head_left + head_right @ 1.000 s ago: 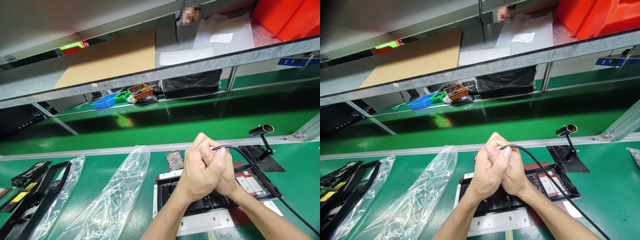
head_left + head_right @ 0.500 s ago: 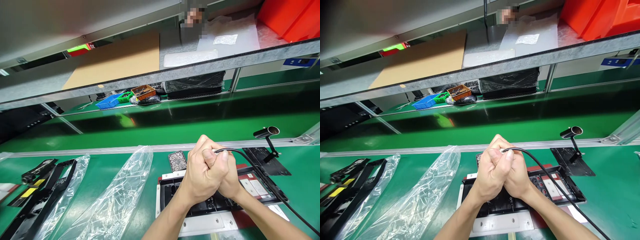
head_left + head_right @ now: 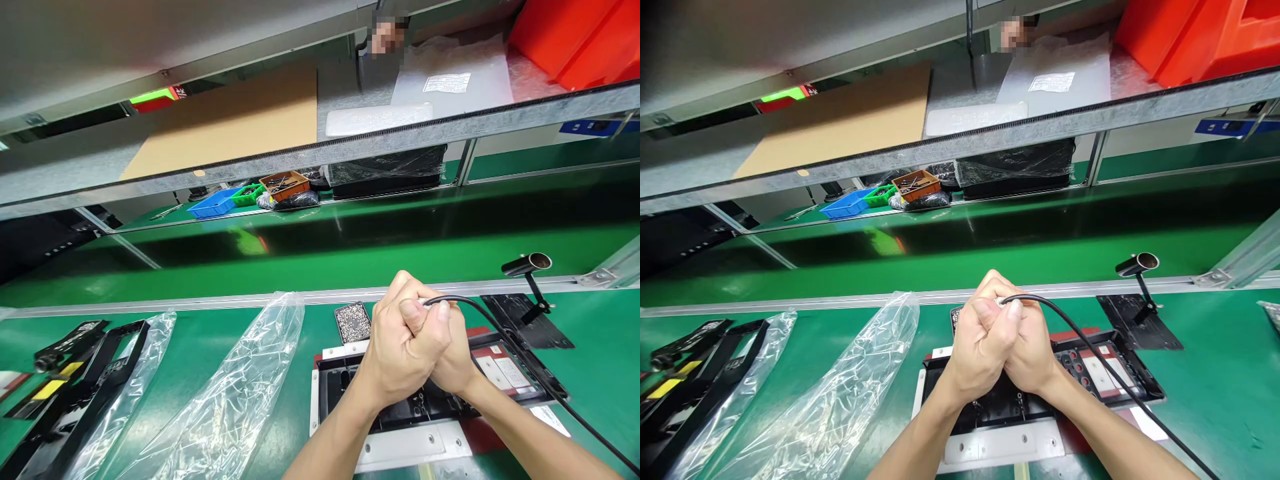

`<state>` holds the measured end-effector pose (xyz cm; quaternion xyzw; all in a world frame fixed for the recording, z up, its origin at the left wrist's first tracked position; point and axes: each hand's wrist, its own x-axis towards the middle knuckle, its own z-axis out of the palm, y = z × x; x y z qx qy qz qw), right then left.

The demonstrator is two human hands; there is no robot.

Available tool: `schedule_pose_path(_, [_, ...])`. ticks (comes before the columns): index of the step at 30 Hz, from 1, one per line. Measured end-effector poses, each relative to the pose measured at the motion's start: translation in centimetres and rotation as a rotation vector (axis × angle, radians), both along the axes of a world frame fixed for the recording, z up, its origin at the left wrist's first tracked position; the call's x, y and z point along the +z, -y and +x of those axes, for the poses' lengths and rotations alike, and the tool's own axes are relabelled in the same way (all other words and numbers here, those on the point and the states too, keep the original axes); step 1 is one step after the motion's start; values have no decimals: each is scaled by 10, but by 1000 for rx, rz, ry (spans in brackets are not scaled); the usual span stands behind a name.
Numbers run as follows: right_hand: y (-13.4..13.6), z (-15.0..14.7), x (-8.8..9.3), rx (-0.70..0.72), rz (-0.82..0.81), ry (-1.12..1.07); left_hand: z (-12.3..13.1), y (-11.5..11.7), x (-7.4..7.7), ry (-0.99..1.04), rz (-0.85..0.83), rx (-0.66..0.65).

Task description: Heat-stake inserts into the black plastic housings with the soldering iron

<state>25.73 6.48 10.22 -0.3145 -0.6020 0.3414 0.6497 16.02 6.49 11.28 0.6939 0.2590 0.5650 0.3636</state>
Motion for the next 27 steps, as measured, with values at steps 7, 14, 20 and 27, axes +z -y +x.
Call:
schedule_pose_path(7, [0, 1, -1, -16, 42, 26, 1, 0, 0, 8, -6, 4])
schedule_pose_path(14, [-1, 0, 1, -11, 62, 33, 1, -2, 0, 29, -13, -19])
schedule_pose_path(20, [-1, -1, 2, 1, 64, 53, 0, -1, 0, 33, -10, -2])
schedule_pose_path(27, [1, 0, 0, 18, 55, 17, 2, -1, 0, 19, -10, -1])
